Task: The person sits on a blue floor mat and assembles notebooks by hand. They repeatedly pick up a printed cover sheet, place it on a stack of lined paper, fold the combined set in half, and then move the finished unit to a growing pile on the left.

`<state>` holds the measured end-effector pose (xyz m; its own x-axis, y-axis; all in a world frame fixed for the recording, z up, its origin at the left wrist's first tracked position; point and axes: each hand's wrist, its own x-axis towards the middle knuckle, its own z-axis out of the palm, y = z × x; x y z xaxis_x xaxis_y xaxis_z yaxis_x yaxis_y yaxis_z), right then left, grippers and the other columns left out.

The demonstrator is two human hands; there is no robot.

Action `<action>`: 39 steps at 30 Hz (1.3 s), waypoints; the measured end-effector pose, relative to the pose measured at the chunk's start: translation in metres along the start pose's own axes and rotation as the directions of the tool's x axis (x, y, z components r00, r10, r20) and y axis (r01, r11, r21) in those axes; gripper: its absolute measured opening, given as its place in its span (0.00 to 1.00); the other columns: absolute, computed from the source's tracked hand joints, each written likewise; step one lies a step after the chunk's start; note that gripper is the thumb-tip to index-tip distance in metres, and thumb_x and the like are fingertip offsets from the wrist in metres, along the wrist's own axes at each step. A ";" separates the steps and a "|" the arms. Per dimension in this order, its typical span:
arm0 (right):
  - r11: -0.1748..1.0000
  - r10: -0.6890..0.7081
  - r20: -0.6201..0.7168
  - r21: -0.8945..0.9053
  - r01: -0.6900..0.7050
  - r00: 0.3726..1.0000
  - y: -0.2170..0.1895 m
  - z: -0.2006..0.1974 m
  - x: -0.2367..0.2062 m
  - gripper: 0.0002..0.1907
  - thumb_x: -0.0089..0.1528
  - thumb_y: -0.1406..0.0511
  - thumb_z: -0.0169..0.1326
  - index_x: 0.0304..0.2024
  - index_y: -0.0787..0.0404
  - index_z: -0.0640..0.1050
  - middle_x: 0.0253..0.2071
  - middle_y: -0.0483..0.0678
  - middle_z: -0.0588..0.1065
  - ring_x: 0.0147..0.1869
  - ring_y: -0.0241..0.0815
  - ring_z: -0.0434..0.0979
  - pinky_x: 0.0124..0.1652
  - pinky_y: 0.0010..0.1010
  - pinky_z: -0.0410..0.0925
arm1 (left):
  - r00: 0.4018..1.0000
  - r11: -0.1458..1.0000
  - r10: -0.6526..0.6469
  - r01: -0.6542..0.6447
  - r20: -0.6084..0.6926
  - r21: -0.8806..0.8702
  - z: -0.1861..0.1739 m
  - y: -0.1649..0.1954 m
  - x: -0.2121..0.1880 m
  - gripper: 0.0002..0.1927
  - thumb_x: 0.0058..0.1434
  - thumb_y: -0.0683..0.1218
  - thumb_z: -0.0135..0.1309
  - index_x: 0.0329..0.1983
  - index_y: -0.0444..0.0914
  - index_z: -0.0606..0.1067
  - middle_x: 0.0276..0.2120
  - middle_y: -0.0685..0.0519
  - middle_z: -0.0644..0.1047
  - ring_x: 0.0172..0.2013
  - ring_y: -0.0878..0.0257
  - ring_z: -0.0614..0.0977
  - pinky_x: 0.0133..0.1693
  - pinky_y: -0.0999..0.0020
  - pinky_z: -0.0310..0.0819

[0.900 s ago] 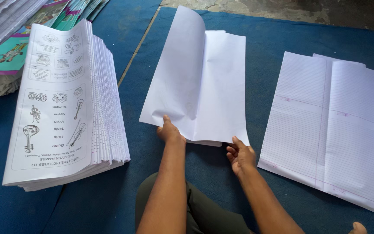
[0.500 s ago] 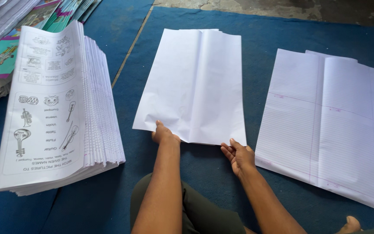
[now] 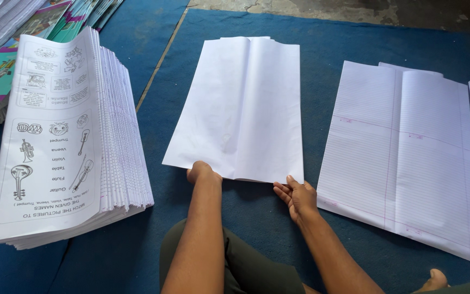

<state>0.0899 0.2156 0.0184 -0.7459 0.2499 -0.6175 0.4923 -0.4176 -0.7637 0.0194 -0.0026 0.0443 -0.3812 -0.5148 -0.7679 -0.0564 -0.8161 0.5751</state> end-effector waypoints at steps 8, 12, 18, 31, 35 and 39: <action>0.990 -0.029 0.033 -0.136 0.033 0.999 -0.002 -0.004 -0.002 0.18 0.68 0.66 0.46 0.55 0.74 0.66 0.42 0.62 0.75 0.43 0.46 0.83 0.40 0.28 0.78 | 1.000 0.998 -0.020 0.019 0.016 0.059 -0.002 0.004 -0.017 0.26 0.69 0.38 0.23 0.71 0.29 0.51 0.64 0.31 0.63 0.59 0.39 0.75 0.48 0.52 0.79; 0.987 -0.026 0.047 -0.157 0.033 0.999 -0.002 -0.007 -0.001 0.18 0.68 0.66 0.45 0.54 0.75 0.67 0.42 0.62 0.75 0.42 0.47 0.84 0.40 0.28 0.77 | 1.000 0.994 -0.009 0.009 -0.005 0.107 -0.002 0.003 -0.016 0.26 0.69 0.38 0.23 0.71 0.29 0.50 0.65 0.30 0.62 0.60 0.39 0.75 0.49 0.54 0.79; 0.967 -0.026 0.063 -0.252 0.041 0.998 -0.001 -0.015 0.003 0.15 0.66 0.67 0.48 0.49 0.75 0.72 0.36 0.60 0.77 0.35 0.45 0.84 0.34 0.27 0.80 | 0.999 0.989 0.001 0.006 -0.048 0.149 -0.004 -0.001 -0.005 0.25 0.70 0.38 0.25 0.70 0.28 0.55 0.64 0.30 0.64 0.59 0.41 0.77 0.48 0.55 0.79; 0.895 -0.013 0.127 -0.441 0.068 0.992 -0.001 -0.030 0.007 0.15 0.64 0.64 0.53 0.41 0.75 0.76 0.28 0.59 0.78 0.25 0.43 0.81 0.24 0.28 0.77 | 0.987 0.959 0.128 -0.099 -0.094 0.266 -0.007 0.005 -0.004 0.27 0.66 0.37 0.34 0.69 0.25 0.53 0.63 0.30 0.63 0.59 0.41 0.76 0.54 0.53 0.80; 0.880 0.007 0.112 -0.472 0.047 0.994 -0.002 -0.033 0.007 0.20 0.63 0.60 0.53 0.42 0.76 0.77 0.27 0.59 0.78 0.24 0.43 0.82 0.24 0.29 0.77 | 0.936 0.774 0.333 -0.205 -0.110 0.600 -0.008 0.018 -0.029 0.32 0.61 0.39 0.45 0.67 0.28 0.51 0.60 0.33 0.60 0.59 0.41 0.70 0.50 0.57 0.83; 0.824 0.099 0.115 -0.566 -0.016 0.988 -0.007 -0.035 0.002 0.26 0.64 0.56 0.53 0.41 0.79 0.77 0.24 0.62 0.78 0.20 0.44 0.78 0.18 0.28 0.70 | 0.841 0.480 0.522 -0.427 0.142 0.767 -0.008 0.012 -0.039 0.32 0.62 0.44 0.48 0.68 0.33 0.55 0.61 0.37 0.62 0.54 0.48 0.75 0.51 0.58 0.80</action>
<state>0.1006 0.2497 0.0156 -0.7403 0.1048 -0.6641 0.6720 0.1457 -0.7261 0.0408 0.0055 0.0785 -0.4808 -0.8218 -0.3057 -0.5719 0.0296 0.8198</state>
